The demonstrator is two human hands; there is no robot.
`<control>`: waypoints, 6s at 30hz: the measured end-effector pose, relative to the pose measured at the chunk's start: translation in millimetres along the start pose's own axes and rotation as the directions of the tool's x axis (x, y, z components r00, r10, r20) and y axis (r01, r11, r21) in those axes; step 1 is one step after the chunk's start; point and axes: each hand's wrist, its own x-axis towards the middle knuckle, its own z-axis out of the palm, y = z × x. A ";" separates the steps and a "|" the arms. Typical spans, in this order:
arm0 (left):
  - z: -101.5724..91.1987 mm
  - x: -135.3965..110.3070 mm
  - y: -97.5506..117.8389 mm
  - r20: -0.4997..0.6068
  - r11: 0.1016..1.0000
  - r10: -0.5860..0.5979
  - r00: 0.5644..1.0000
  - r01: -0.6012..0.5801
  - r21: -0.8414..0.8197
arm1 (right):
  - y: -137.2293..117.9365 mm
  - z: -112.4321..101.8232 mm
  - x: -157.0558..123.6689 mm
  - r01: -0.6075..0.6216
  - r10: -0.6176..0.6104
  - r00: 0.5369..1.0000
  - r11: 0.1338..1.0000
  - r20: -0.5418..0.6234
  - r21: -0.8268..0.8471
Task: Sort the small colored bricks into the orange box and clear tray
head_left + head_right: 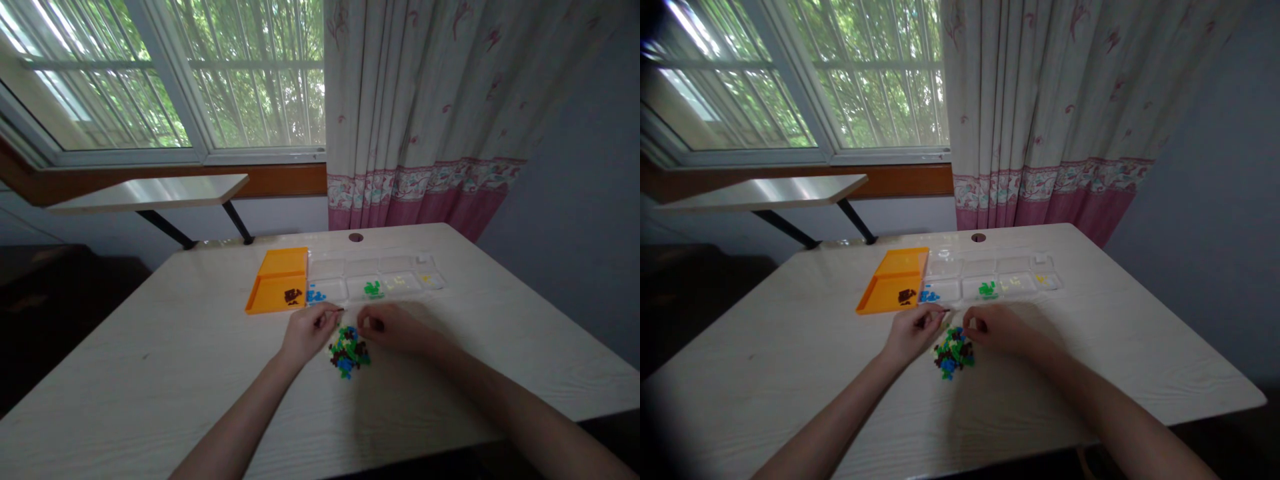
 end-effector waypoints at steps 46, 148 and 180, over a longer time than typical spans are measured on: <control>-12.8 1.5 -3.7 0.216 0.982 0.095 0.972 -0.127 0.142 | -3.5 -13.0 -2.3 0.052 -0.035 0.994 0.986 0.106 -0.160; -0.7 0.6 11.3 0.094 0.953 0.273 0.957 -0.283 0.112 | -2.9 24.0 10.0 -0.119 0.206 0.962 0.907 -0.178 0.405; -24.0 5.4 -7.8 0.324 0.947 0.084 0.942 -0.176 0.268 | 5.5 4.4 1.3 -0.010 -0.059 0.885 0.989 -0.462 -0.145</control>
